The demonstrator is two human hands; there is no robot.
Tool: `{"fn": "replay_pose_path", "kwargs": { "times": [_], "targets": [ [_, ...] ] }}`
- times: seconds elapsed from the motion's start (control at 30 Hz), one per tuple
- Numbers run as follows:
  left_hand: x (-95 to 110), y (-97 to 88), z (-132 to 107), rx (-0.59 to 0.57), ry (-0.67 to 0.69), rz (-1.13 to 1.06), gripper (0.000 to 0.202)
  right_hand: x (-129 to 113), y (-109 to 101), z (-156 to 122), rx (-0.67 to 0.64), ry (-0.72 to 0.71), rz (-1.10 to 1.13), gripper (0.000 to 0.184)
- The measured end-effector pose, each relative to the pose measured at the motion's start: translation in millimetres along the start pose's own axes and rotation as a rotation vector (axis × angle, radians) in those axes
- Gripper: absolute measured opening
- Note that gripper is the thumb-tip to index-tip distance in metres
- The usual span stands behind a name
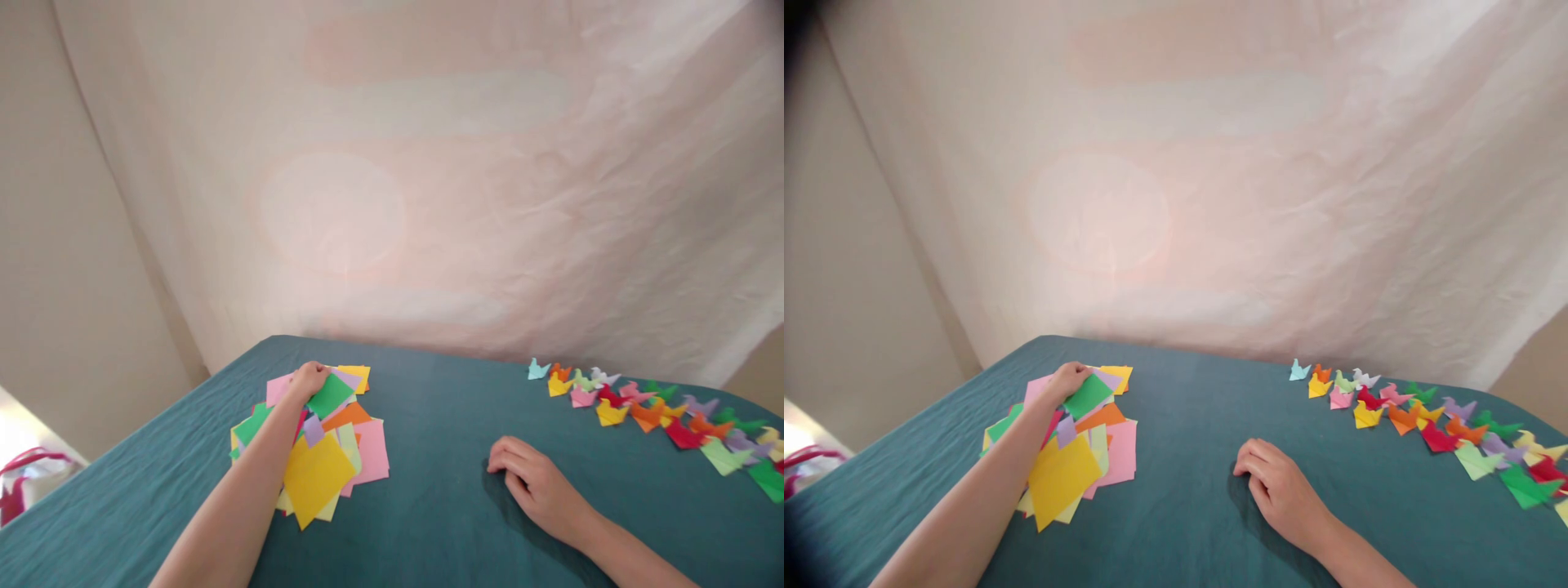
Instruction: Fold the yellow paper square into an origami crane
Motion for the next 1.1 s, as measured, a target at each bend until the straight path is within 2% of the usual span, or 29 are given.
{"fn": "replay_pose_path", "kwargs": {
  "times": [0.2,0.37,0.63,0.77,0.9,0.93,1.0,1.1],
  "targets": [
    [12.4,-22.0,1.7,0.176,0.097,-0.061,0.032,-0.7,-0.7,0.4,-0.005,0.006,0.013,0.031],
    [25.6,-40.1,-4.4,0.321,0.182,-0.095,0.028,-1.4,-1.4,0.2,-0.006,0.017,0.032,0.032],
    [45.3,-72.1,-35.6,0.601,0.269,-0.218,0.027,1.9,-0.6,1.4,0.024,0.011,0.019,0.033],
    [62.9,-86.4,-51.7,0.676,0.321,-0.315,0.026,4.3,-2.0,3.1,0.055,0.014,-0.008,0.032],
    [98.0,-78.7,-61.3,0.585,0.422,-0.376,0.028,7.0,-1.8,3.2,0.061,0.019,-0.023,0.032],
    [110.0,-71.0,-63.5,0.505,0.474,-0.437,0.029,7.2,-1.8,3.1,0.063,0.016,-0.028,0.032],
    [133.9,-56.0,-75.9,0.426,0.529,-0.46,0.031,6.3,-1.4,2.9,0.063,0.002,-0.035,0.031],
    [170.3,-19.9,-100.2,0.167,0.616,-0.565,0.035,2.4,-3.8,2.3,0.081,-0.023,-0.054,0.033]
  ]
}}
Point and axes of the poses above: each hand's wrist, its own z-axis towards the middle knuckle, its own y-axis out of the palm, x = y × z, the point moved 8 cm from there along z, towards the middle knuckle, and after that the axes turned 10 degrees about -x, right-handed, at the moved point
